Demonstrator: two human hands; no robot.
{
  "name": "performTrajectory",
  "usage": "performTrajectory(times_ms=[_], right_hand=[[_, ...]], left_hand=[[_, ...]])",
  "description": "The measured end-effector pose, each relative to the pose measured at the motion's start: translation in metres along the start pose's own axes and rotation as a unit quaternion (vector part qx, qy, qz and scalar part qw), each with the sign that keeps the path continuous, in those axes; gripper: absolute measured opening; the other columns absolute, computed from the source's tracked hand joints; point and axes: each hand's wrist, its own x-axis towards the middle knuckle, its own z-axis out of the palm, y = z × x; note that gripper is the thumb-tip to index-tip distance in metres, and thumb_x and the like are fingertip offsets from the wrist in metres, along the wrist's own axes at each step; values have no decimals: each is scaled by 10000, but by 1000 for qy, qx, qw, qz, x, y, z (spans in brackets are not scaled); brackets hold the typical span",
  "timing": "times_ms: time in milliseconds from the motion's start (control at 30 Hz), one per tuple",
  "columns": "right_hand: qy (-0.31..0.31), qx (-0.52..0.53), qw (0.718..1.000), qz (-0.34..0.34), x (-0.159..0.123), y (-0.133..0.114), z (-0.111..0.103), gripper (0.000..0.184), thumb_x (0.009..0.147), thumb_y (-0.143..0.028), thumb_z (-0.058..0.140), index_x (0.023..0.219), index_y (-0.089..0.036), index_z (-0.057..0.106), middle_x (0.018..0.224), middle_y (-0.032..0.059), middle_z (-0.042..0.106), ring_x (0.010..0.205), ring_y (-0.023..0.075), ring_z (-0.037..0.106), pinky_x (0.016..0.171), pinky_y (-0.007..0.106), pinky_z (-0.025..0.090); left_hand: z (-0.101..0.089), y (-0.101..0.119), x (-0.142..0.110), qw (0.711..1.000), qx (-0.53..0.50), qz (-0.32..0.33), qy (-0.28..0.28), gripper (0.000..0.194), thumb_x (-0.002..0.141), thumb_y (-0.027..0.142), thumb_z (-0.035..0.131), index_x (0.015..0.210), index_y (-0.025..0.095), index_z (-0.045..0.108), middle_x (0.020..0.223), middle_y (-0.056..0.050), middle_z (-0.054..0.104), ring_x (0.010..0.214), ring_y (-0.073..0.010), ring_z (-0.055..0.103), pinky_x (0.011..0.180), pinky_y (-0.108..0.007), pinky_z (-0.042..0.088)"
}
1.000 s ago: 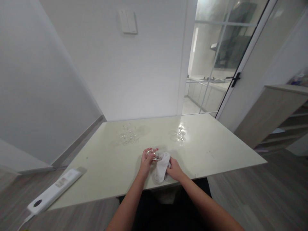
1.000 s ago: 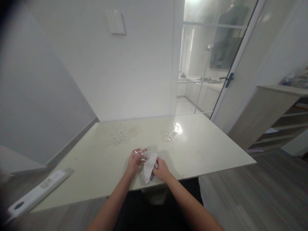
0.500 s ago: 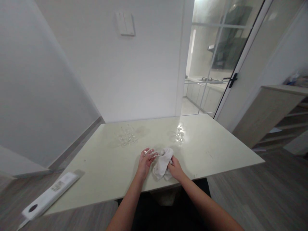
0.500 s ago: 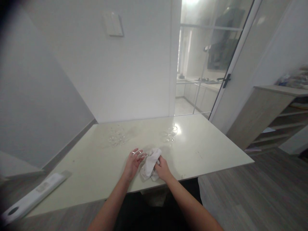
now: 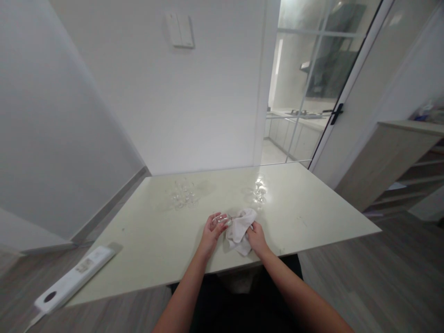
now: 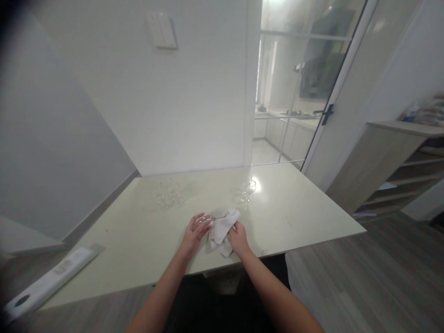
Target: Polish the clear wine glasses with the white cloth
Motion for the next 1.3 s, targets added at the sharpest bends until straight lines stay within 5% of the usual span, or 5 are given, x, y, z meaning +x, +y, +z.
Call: performTrajectory(times_ms=[400, 667, 867, 1133, 1300], right_hand=[[25, 77, 996, 40, -6, 4, 7, 232, 707, -272, 586, 896, -185, 689, 954, 71, 738, 888, 252, 661, 839, 385, 515], [-56, 71, 995, 46, -7, 15, 6, 363, 780, -385, 613, 1094, -205, 616, 1121, 76, 681, 1055, 246, 613, 963, 416, 454], [-43, 46, 997, 52, -4, 14, 6, 384, 812, -421, 581, 1110, -180, 597, 1077, 80, 686, 990, 230, 625, 893, 368, 484], [-62, 9, 997, 35, -10, 9, 6, 400, 848, -496, 455, 887, -173, 690, 868, 62, 719, 924, 250, 631, 873, 382, 492], [-53, 31, 998, 13, -10, -7, 1, 532, 840, -602, 404, 992, -180, 690, 1022, 108, 714, 1018, 271, 625, 950, 396, 469]], left_hand=[[-17, 0, 14, 981, -176, -3, 78, 288, 834, 385, 619, 1027, 172, 606, 967, -53, 688, 870, -154, 676, 698, -234, 526], [-1, 3, -3, 993, -71, -51, -85, 529, 785, 341, 702, 1243, 200, 477, 1172, -118, 635, 1011, -228, 653, 822, -304, 509], [2, 2, -4, 997, -27, -25, -63, 618, 727, 368, 749, 1248, 200, 462, 1166, -140, 631, 1016, -256, 648, 806, -321, 507], [-7, 7, 6, 982, -173, -10, 72, 539, 787, 643, 539, 1008, 154, 584, 711, -26, 628, 580, -135, 608, 523, -237, 480], [-11, 13, 3, 970, -233, -55, 45, 538, 829, 677, 426, 935, 169, 567, 620, 3, 552, 394, -86, 457, 362, -189, 360]])
